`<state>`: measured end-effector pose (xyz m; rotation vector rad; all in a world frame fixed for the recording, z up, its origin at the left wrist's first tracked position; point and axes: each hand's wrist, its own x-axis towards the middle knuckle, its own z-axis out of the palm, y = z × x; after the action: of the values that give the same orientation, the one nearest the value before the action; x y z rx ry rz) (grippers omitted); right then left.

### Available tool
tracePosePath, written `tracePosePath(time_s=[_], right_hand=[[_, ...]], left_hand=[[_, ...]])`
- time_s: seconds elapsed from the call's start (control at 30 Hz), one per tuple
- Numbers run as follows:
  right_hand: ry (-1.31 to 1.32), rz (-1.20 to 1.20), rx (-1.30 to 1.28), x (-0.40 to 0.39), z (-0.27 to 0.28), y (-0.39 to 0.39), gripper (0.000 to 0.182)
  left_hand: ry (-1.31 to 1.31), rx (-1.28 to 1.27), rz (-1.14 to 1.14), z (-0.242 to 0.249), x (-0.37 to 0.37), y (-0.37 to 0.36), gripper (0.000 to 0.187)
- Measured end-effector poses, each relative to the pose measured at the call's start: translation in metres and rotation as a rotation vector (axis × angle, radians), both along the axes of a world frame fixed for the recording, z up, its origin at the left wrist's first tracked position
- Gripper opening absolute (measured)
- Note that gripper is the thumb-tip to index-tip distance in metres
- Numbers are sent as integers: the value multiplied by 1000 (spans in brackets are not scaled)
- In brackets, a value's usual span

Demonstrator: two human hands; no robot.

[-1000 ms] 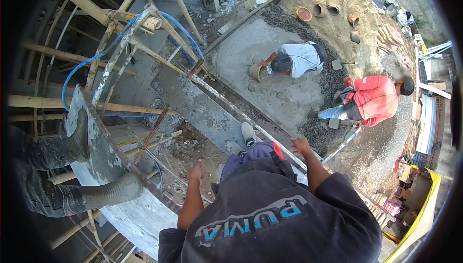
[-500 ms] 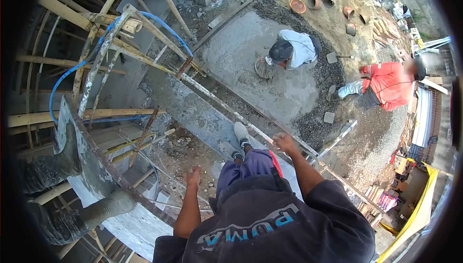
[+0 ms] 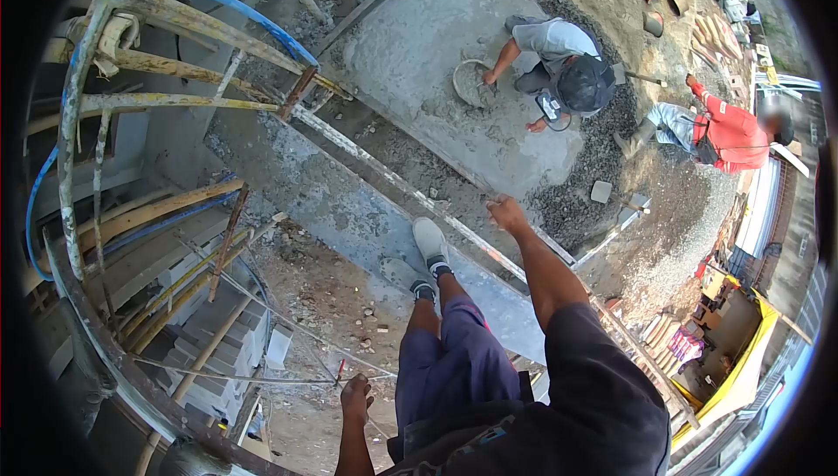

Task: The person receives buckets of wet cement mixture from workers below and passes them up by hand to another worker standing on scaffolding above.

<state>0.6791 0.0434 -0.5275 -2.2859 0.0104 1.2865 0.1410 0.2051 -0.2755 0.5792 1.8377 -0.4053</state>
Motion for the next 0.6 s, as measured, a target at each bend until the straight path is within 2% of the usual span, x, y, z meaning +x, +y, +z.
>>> tracePosePath(time_s=[0.13,0.23,0.33,0.4,0.47,0.5,0.53,0.57,0.6], right_hand=[[-75,-132,-10,32,-44,23,38],[-83,-242,23,60,-56,37,48],[-81,-402,33,91,-99,37,59],[-56,-574,52,117,-98,56,65],[-218,-683,80,144,-84,80,68],[-373,-703,177,154,-85,90,59],[-409,-765,289,160,-83,94,52],[-440,-821,406,165,-78,99,45],[-347,-922,539,167,-68,104,38]], left_hand=[[81,-96,18,-2,-19,-10,46],[129,-136,55,-5,-32,-16,48],[183,-159,81,-7,-40,-21,44],[227,-180,85,-15,-50,-26,43],[26,-185,196,-21,-117,-44,47],[-77,-188,253,-28,-140,-50,49],[-71,-206,254,-30,-135,-49,53],[34,-208,210,-33,-129,-51,50],[138,-207,168,-32,-93,-44,47]])
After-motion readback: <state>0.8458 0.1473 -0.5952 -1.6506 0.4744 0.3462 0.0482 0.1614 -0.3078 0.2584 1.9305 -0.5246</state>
